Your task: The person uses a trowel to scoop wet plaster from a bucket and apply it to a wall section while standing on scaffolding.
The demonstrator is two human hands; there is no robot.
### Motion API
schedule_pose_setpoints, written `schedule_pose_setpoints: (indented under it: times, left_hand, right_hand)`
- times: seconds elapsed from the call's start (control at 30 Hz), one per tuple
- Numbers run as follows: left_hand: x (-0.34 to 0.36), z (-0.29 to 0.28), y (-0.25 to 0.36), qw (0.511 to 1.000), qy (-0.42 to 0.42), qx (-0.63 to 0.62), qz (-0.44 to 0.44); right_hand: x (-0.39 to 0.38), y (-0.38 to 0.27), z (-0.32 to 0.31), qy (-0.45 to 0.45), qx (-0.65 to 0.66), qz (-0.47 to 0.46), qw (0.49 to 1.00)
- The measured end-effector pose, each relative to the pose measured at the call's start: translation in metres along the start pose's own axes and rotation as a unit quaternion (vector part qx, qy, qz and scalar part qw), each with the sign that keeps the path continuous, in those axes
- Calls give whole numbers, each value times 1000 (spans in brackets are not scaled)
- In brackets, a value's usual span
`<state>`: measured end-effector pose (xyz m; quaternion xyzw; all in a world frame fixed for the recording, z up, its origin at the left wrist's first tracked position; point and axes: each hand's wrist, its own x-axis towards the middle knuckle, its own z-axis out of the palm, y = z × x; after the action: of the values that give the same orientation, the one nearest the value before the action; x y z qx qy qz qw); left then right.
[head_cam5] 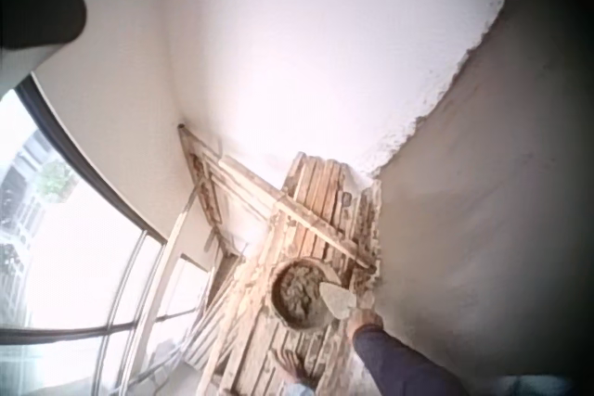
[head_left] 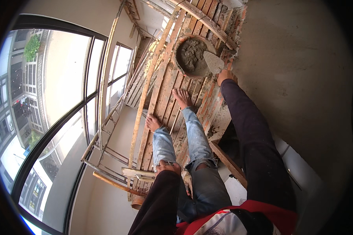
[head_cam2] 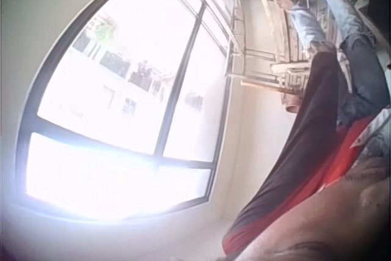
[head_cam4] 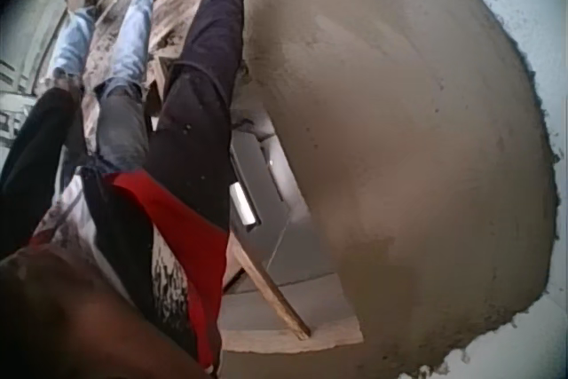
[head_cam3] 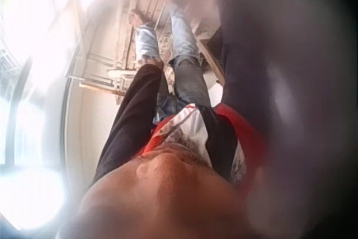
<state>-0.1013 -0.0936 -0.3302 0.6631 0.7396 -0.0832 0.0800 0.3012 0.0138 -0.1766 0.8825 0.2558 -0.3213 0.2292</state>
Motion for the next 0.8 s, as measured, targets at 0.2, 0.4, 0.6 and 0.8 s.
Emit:
schedule_pose_setpoints:
  times: [0.2, 0.4, 0.6, 0.8]
  left_hand:
    - [-36, -329, 55, 824, -520, 165, -154]
    - [18, 30, 14, 995, -59, -63, -44]
    - [-16, 81, -18, 991, -111, 79, 2]
    - [-20, 64, 0, 992, -2, 125, -2]
  right_hand:
    - [54, -31, 98, -21, 185, -42, 982]
    - [8, 18, 130, -5, 339, -46, 940]
    - [22, 23, 134, 100, 300, -65, 946]
    - [-81, 23, 29, 162, 293, -142, 932]
